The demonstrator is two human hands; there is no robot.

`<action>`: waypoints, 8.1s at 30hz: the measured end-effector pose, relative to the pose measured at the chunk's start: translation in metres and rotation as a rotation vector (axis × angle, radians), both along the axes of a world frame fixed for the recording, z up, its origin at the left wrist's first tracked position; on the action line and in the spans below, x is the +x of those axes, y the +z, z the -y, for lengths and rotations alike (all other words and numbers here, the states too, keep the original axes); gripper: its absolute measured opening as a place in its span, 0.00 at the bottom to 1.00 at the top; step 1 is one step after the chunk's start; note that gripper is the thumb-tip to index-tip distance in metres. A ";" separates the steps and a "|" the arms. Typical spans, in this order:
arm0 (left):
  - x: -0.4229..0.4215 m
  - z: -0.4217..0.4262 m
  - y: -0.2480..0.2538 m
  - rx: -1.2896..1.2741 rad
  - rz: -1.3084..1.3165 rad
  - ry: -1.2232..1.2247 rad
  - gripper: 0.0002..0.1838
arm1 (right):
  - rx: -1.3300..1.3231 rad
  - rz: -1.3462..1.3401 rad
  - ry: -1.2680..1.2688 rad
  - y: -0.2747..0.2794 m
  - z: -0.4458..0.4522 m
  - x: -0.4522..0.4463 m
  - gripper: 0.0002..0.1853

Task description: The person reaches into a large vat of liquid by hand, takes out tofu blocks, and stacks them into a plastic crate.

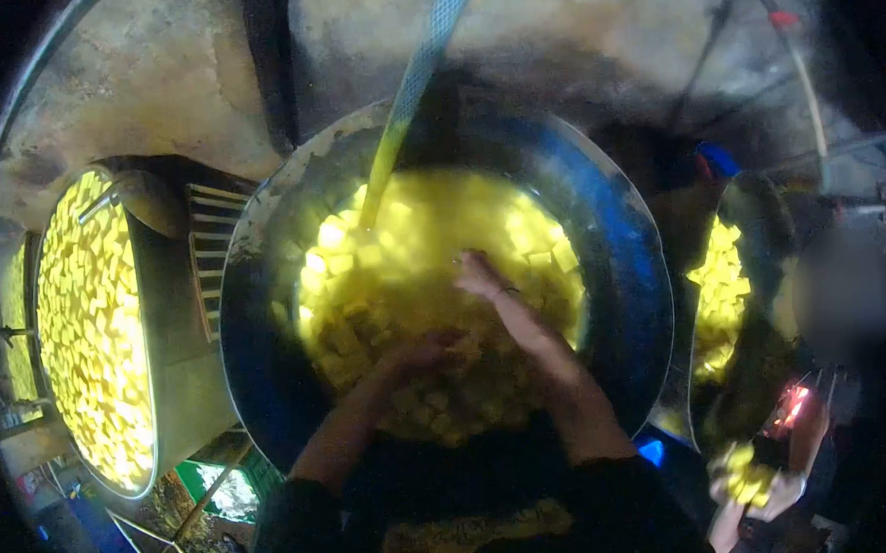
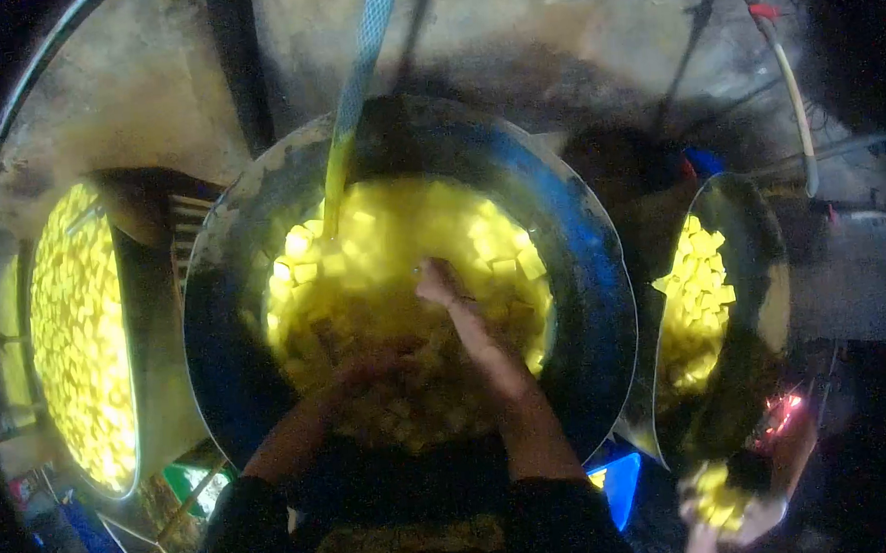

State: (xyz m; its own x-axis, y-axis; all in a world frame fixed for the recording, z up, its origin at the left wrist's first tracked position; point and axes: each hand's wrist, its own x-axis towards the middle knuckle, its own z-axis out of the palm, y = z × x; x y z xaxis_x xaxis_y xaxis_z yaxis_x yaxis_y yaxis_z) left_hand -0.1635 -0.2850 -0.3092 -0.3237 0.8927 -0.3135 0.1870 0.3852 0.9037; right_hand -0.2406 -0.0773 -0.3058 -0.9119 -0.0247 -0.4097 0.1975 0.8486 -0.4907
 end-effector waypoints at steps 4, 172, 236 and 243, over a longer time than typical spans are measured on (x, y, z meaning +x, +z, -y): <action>-0.040 0.012 0.006 0.224 0.511 0.427 0.27 | -0.502 0.245 -0.304 0.055 -0.023 0.017 0.27; -0.054 -0.050 -0.045 1.347 1.221 0.880 0.29 | -0.120 -0.077 -0.058 0.096 0.059 -0.033 0.25; 0.022 -0.097 0.243 0.082 0.053 0.132 0.21 | -0.445 0.093 -1.492 0.148 0.018 0.542 0.20; 0.077 -0.005 -0.002 0.166 -1.394 -0.087 0.18 | -0.167 -0.277 -0.480 0.311 0.006 0.277 0.14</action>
State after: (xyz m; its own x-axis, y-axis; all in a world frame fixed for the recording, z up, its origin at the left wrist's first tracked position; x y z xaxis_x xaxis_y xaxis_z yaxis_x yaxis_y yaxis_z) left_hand -0.0868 -0.2802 -0.3113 -0.2195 0.9201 0.3243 0.9720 0.2348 -0.0083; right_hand 0.0362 -0.0831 0.0052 -0.9096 0.3742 -0.1805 0.3864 0.6022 -0.6986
